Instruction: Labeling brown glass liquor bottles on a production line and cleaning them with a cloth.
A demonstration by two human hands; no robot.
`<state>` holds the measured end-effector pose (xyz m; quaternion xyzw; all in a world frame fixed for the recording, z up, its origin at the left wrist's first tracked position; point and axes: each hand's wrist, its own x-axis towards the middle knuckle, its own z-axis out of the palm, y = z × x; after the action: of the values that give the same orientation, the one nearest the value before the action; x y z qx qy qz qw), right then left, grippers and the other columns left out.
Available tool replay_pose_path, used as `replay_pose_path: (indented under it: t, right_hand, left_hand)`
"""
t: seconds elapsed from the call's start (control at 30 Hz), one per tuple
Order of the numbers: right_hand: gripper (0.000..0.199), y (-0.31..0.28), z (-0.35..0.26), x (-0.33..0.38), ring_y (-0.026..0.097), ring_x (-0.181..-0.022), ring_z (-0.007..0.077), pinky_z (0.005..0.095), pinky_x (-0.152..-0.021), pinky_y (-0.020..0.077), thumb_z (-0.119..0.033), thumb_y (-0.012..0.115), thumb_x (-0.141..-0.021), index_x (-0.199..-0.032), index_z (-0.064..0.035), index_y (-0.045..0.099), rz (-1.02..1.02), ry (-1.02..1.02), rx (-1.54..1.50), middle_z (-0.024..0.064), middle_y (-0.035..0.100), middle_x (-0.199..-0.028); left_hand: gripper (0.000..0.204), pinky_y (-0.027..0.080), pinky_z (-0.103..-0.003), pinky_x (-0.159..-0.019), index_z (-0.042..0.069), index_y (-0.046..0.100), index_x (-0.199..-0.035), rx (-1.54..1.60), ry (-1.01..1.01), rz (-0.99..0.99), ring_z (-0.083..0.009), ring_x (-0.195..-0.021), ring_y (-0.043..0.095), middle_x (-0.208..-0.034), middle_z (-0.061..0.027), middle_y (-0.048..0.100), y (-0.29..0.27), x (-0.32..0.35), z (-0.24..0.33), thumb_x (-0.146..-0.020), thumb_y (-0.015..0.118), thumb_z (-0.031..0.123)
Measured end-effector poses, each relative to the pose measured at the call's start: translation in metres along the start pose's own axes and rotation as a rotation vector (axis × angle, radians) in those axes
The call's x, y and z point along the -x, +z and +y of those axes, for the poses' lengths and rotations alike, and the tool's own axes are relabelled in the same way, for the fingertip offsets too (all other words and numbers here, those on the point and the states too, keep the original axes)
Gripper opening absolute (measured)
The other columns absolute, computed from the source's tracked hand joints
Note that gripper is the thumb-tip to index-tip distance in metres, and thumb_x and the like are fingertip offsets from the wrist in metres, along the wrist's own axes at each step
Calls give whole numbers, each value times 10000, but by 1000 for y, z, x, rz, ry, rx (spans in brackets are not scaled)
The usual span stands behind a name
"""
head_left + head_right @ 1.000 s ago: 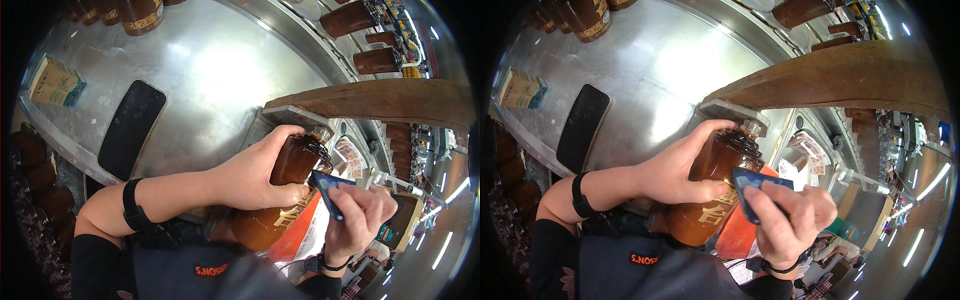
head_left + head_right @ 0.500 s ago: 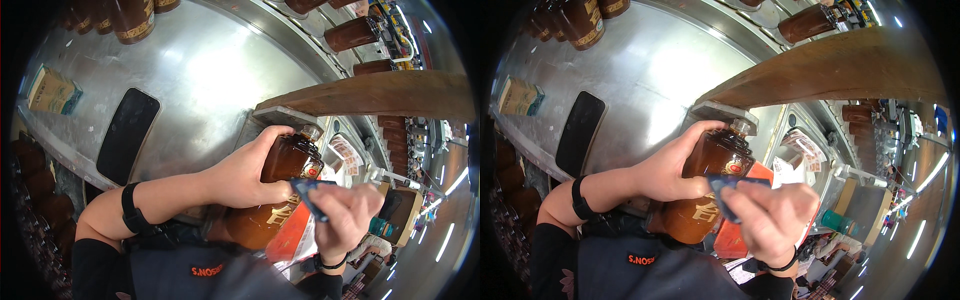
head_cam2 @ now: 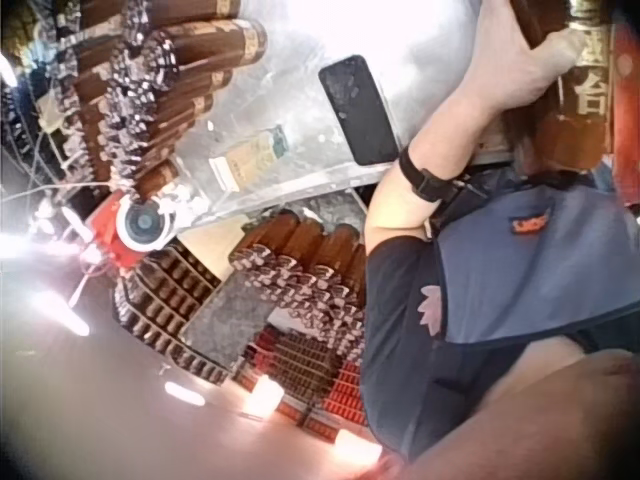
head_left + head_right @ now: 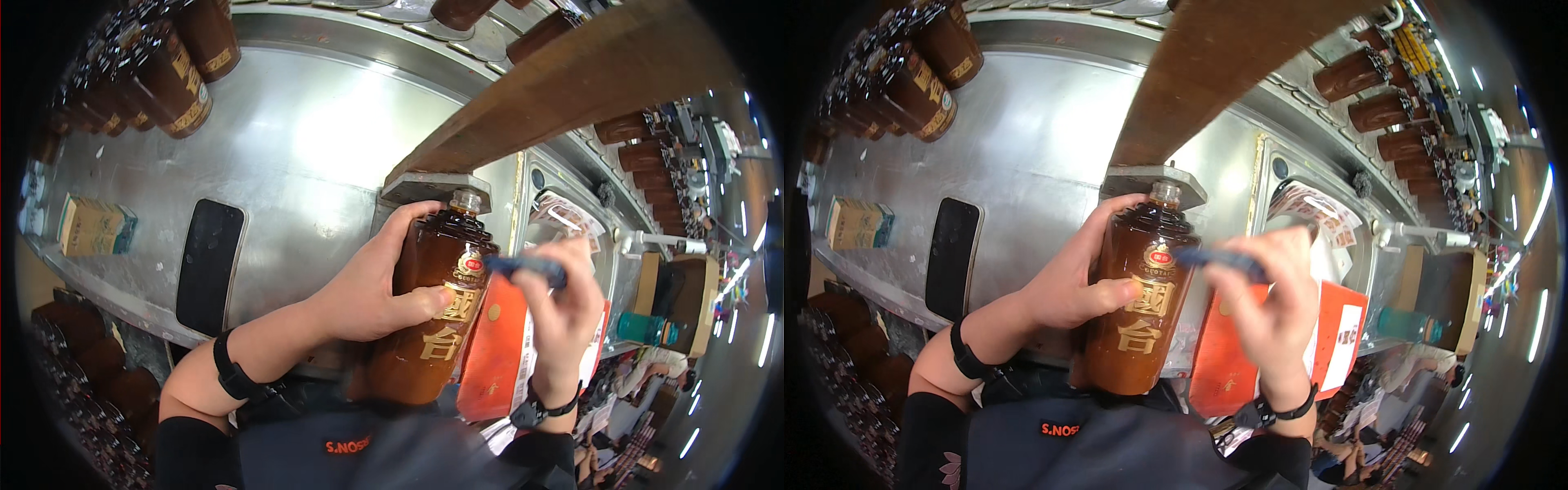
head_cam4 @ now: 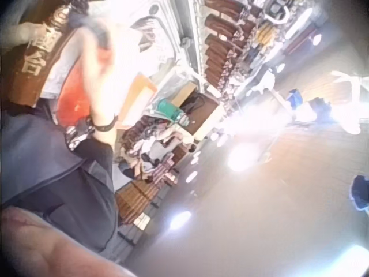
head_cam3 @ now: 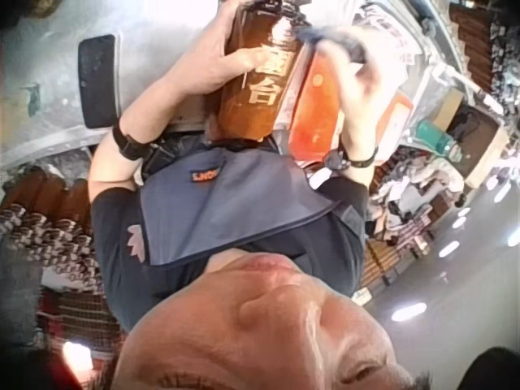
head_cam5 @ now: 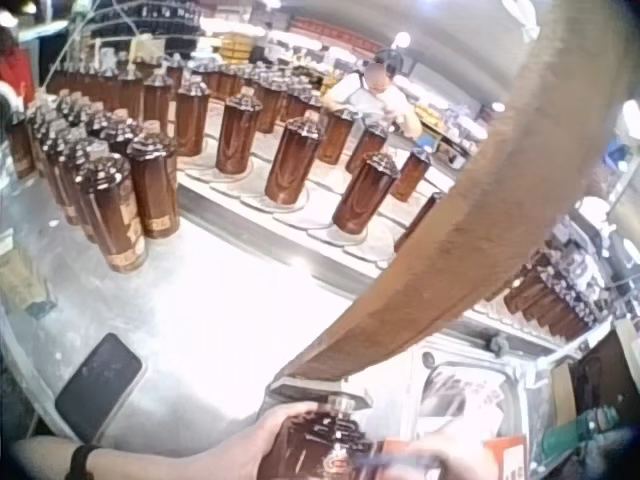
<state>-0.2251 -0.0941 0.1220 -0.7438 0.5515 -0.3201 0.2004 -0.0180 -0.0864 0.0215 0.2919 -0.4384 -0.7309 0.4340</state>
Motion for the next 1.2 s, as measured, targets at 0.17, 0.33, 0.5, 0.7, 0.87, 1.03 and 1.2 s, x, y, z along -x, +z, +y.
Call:
replay_pose_path:
  t: [0.17, 0.33, 0.5, 0.7, 0.87, 1.03, 1.2]
  right_hand:
    - [201, 1, 4, -3, 508, -776, 203, 309, -706, 403, -33, 777, -741, -923, -49, 694, -77, -300, -82, 39, 606, -768]
    - [208, -4, 11, 2, 497, -764, 207, 317, -672, 392, -39, 777, -737, -929, -37, 696, 60, 44, 80, 47, 618, -779]
    - [230, -4, 3, 24, 518, -749, 201, 287, -694, 412, -52, 784, -735, -949, -41, 701, -98, -57, -116, 35, 606, -763]
    - [211, -7, 15, 17, 544, -765, 179, 276, -703, 421, 9, 722, -780, -982, -52, 717, 176, 94, -57, 54, 652, -852]
    - [288, -10, 15, 65, 553, -790, 185, 315, -713, 427, -42, 717, -692, -972, -103, 747, -75, -471, 234, 14, 684, -925]
    - [331, -6, -21, 100, 495, -844, 137, 242, -674, 424, -143, 714, -615, -944, -127, 749, -421, -726, 130, -25, 681, -950]
    - [155, 6, -23, 34, 556, -730, 132, 265, -694, 439, -24, 699, -812, -967, -31, 697, -131, 225, -182, 20, 648, -833]
  left_hand:
    - [806, 370, -360, -1070, 7, 243, -1453, -2, -9, -4, -197, -1225, 488, -1322, -136, 497, 0, -1, -1, -827, 722, 175]
    - [824, 356, -369, -1082, 6, 232, -1464, 10, -37, -7, -214, -1243, 474, -1333, -146, 485, -2, -2, -4, -829, 722, 192]
    - [812, 332, -371, -1103, 3, 205, -1474, 21, -8, -28, -217, -1275, 440, -1373, -153, 444, -1, -2, -3, -864, 702, 207]
    - [1087, 260, -406, -1157, 4, -33, -1545, -75, -181, -41, -300, -1405, 329, -1525, -230, 290, -3, 34, 18, -851, 754, 290]
    - [1272, 240, -451, -1173, 1, -7, -1544, -773, 318, -102, -410, -1472, 154, -1584, -288, 72, 7, 77, 5, -700, 867, 378]
    - [1235, 292, -432, -1156, -18, 105, -1534, -863, 444, 10, -421, -1438, 249, -1581, -272, 127, 7, 79, -25, -659, 876, 389]
    - [1158, 379, -419, -1102, -55, 241, -1485, -917, 517, 96, -425, -1351, 399, -1555, -265, 233, 8, 80, -30, -649, 863, 450]
